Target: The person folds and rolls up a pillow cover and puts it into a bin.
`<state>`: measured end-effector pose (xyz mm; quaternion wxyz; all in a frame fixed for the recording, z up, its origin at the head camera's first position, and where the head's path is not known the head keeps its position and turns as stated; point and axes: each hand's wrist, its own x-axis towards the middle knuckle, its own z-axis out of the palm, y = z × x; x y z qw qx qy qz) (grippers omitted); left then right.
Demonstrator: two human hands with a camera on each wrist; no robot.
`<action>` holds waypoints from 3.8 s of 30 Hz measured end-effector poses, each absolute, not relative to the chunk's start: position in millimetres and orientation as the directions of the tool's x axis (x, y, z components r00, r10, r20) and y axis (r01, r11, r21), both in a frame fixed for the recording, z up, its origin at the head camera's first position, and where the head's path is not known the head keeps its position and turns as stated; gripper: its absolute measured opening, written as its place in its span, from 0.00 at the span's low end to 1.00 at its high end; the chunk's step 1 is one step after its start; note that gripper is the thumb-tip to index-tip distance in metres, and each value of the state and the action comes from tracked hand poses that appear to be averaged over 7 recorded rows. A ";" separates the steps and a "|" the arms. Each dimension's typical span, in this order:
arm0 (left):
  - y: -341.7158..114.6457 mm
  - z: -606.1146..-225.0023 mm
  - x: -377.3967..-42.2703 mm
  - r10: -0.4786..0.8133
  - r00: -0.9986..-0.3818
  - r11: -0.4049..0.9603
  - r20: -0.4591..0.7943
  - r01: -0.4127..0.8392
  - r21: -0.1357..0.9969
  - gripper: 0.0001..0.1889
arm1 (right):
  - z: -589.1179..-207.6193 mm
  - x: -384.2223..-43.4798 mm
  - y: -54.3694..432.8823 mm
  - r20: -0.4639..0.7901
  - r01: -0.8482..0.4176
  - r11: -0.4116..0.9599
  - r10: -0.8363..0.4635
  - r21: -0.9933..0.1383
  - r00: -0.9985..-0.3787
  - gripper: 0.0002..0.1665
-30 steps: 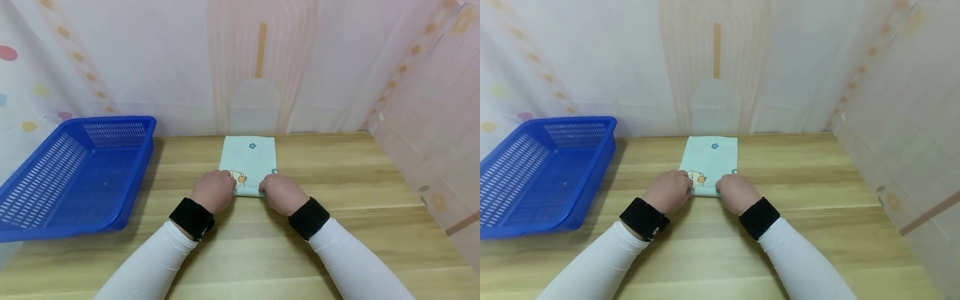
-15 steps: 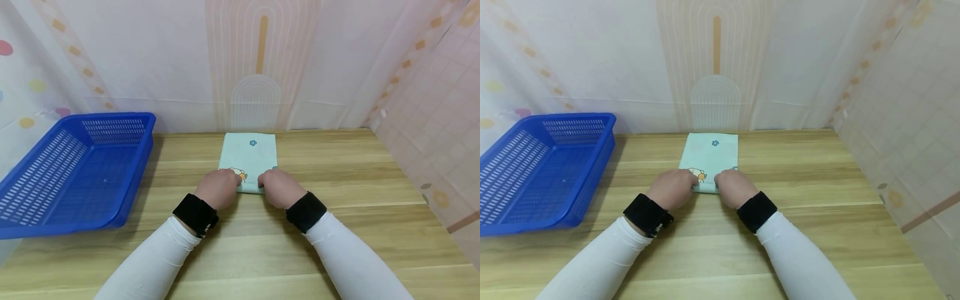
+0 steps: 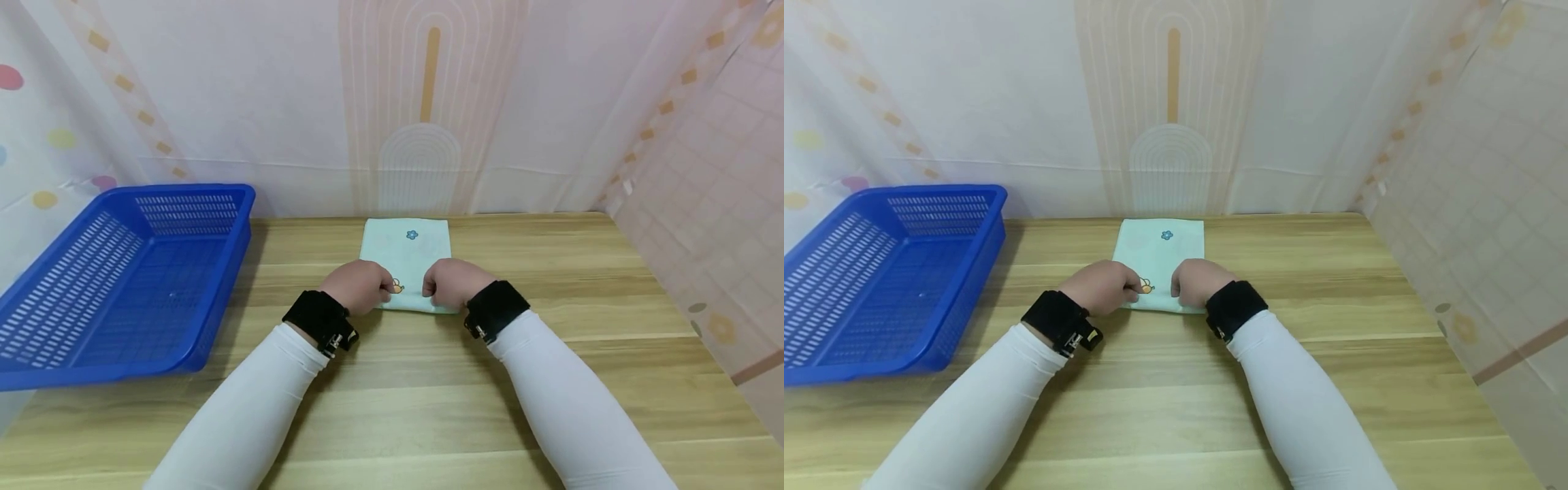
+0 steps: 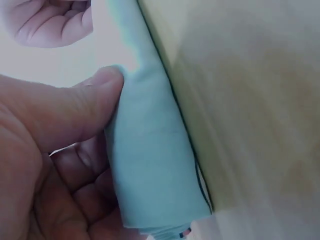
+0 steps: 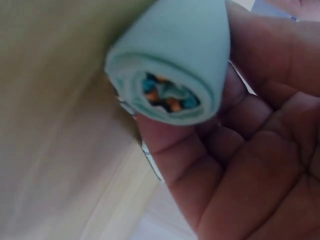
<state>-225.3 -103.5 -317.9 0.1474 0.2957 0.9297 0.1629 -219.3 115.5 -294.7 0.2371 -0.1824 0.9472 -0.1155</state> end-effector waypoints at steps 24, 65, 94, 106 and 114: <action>-88.5 -326.0 -190.8 0.609 -0.789 0.785 0.080 0.614 0.079 0.11 | -309.5 -178.9 93.8 -0.102 -0.434 0.896 -0.443 -0.097 -0.891 0.07; -97.8 -321.0 -228.2 0.586 -0.785 0.778 -0.203 0.475 0.412 0.07 | -302.2 -228.4 113.7 -0.443 -0.321 0.903 -0.422 -0.286 -0.791 0.09; -100.9 -326.3 -189.0 0.654 -0.756 0.750 -0.019 0.645 0.148 0.14 | -322.2 -171.1 112.8 -0.027 -0.572 0.816 -0.576 -0.081 -0.817 0.07; -102.0 -326.0 -190.8 0.615 -0.788 0.769 -0.035 0.589 0.250 0.18 | -318.5 -170.9 110.6 -0.058 -0.579 0.815 -0.580 -0.035 -0.813 0.08; -103.2 -325.0 -194.9 0.605 -0.794 0.774 -0.058 0.570 0.276 0.13 | -314.3 -177.0 110.7 -0.132 -0.556 0.826 -0.563 -0.089 -0.816 0.09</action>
